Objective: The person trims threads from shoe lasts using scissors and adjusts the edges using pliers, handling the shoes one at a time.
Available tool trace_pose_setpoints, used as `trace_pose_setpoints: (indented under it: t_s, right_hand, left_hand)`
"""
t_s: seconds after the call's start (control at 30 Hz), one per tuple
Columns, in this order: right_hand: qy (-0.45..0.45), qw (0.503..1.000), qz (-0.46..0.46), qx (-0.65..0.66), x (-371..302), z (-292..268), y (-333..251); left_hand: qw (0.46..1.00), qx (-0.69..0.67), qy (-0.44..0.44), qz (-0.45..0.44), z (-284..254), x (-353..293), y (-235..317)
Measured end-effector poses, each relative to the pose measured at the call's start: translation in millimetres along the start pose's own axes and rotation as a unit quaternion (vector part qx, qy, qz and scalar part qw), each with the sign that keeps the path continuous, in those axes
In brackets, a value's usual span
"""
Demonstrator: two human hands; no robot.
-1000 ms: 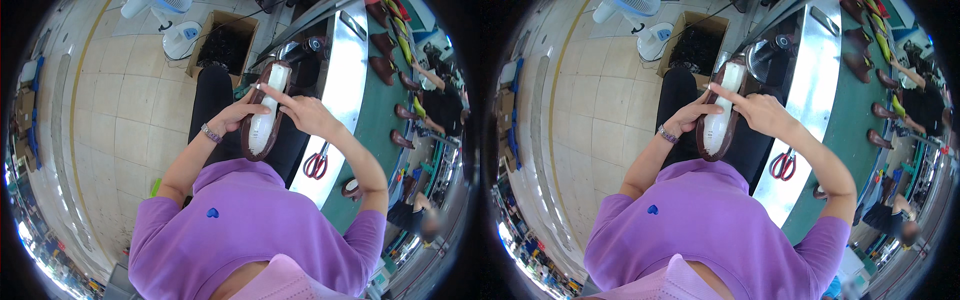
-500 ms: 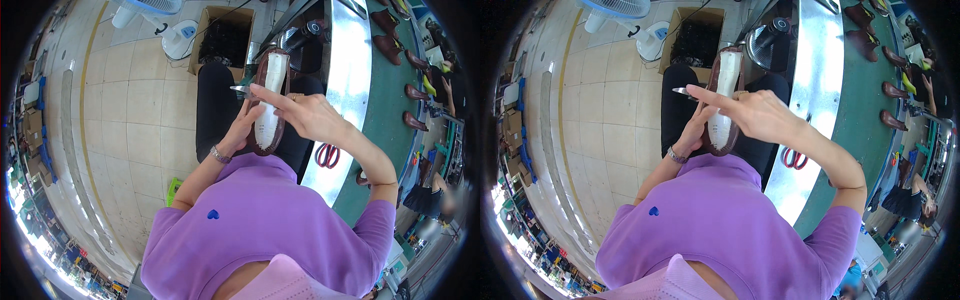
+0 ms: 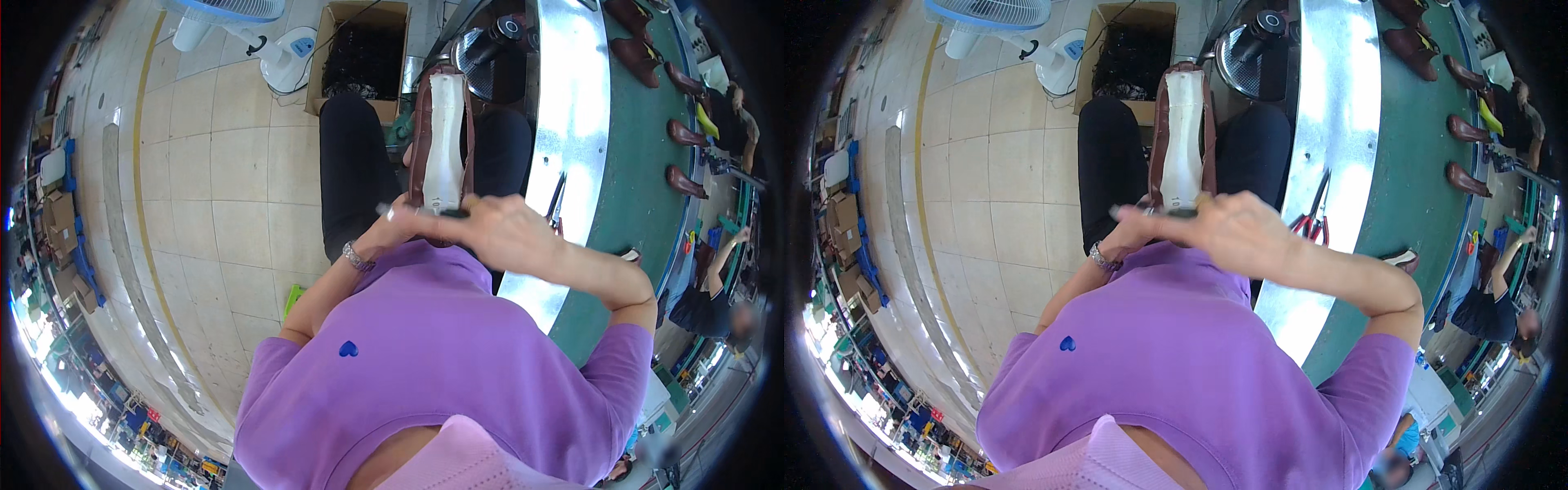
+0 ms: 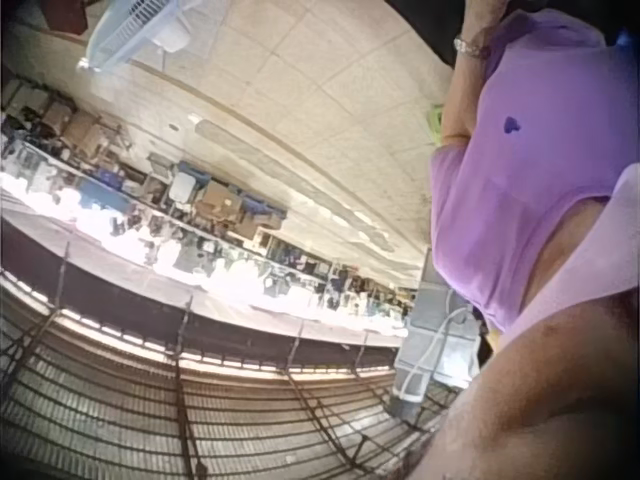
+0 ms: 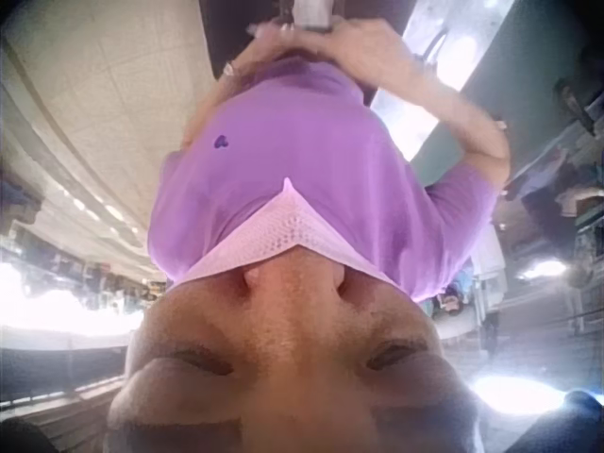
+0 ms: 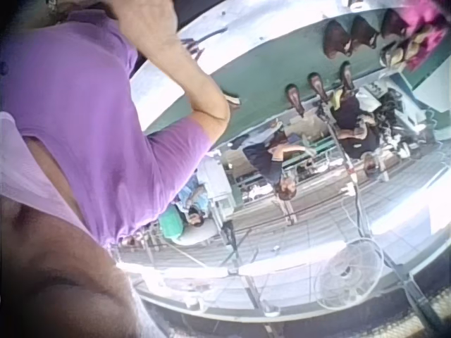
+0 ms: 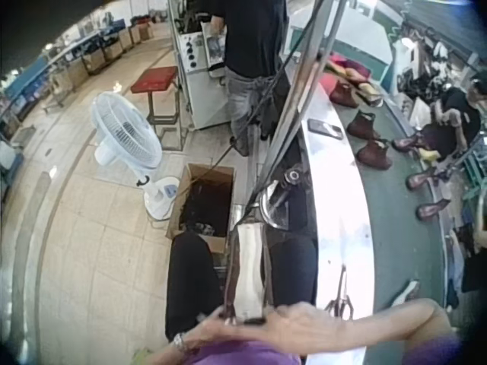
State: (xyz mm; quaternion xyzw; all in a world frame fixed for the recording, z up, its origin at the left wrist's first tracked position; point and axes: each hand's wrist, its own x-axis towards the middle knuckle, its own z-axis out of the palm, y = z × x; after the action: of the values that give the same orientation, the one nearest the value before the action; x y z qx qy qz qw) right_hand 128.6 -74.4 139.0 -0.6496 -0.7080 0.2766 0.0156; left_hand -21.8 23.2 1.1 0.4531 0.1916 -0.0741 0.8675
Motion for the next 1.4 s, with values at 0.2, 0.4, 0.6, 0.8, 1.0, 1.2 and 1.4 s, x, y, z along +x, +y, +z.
trace_pose_setpoints:
  t_s: [0.2,0.4,0.6,0.8,1.0,1.2,1.4]
  right_hand:
    - [0.009,0.998,0.062,-0.022,-3.8,18.7,8.9]
    - [0.065,0.998,0.019,0.010,-16.1,37.4,-1.6]
    - [0.086,0.996,0.022,-0.031,-18.2,26.7,0.3]
    - [0.092,0.974,0.191,0.075,-45.1,36.4,37.8]
    - [0.260,0.795,0.354,0.419,-75.9,37.1,53.0]
    - [0.255,0.707,0.345,0.563,-75.4,52.4,62.4]
    - [0.238,0.692,0.315,0.605,-54.1,34.0,85.7]
  left_hand:
    - [0.995,0.082,-0.010,-0.061,0.4,3.4,11.8]
    - [0.989,0.145,-0.019,-0.034,-6.4,4.7,10.3]
    - [0.998,0.002,0.067,-0.021,-20.2,3.0,-51.4]
    - [0.898,0.430,-0.086,0.023,30.1,18.8,29.7]
    - [0.656,0.628,0.080,0.410,51.0,110.5,101.6]
    - [0.762,0.581,-0.101,0.267,12.5,200.7,123.5]
    - [0.783,0.594,0.011,0.181,14.5,202.5,122.5]
